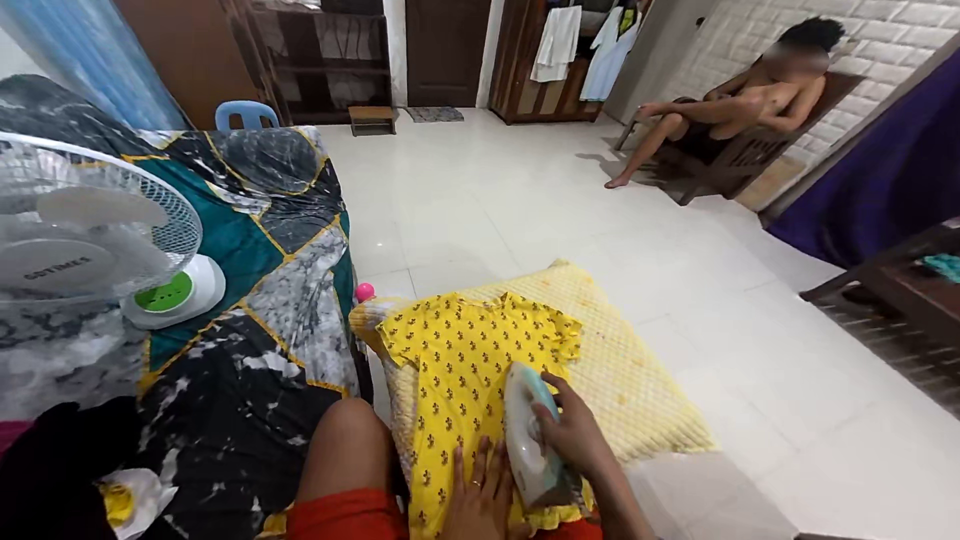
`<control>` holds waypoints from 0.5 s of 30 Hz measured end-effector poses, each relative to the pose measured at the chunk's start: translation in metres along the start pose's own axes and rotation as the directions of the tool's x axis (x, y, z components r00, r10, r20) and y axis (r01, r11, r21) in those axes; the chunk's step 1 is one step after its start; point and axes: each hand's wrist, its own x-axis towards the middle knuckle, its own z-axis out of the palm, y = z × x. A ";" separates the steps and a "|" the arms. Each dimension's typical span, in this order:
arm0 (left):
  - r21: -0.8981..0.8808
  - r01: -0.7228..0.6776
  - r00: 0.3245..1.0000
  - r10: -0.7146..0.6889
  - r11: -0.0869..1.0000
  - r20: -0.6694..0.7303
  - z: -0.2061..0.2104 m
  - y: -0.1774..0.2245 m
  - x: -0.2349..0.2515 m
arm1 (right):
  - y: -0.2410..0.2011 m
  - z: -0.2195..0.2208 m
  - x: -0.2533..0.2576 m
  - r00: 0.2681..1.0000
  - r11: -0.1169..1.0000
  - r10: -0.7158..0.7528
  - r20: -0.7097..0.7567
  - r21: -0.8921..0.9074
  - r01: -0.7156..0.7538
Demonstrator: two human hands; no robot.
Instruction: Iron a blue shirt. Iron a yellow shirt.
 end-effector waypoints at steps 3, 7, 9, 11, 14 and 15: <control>0.030 0.068 0.992 -0.064 0.997 -0.105 -0.008 -0.028 -0.016 | -0.016 0.020 0.016 0.999 0.991 -0.038 -0.023 -0.129 0.034; 0.102 0.226 0.964 -0.207 0.969 -0.168 -0.015 -0.062 -0.015 | -0.039 0.018 0.066 0.998 0.978 -0.052 -0.046 -0.206 0.042; 0.103 0.240 0.961 -0.221 0.965 -0.166 -0.017 -0.063 -0.014 | -0.053 0.015 0.096 0.998 0.974 -0.039 -0.053 -0.225 0.026; 0.093 0.253 0.961 -0.239 0.963 -0.137 -0.018 -0.060 -0.014 | -0.063 0.013 0.123 0.998 0.970 -0.031 -0.058 -0.243 0.016; 0.082 0.254 0.962 -0.244 0.964 -0.119 -0.018 -0.061 -0.013 | -0.066 0.015 0.144 0.999 0.969 -0.018 -0.048 -0.248 0.005; 0.081 0.251 0.963 -0.240 0.965 -0.123 -0.018 -0.061 -0.014 | -0.065 0.016 0.145 0.999 0.970 -0.012 -0.040 -0.243 0.002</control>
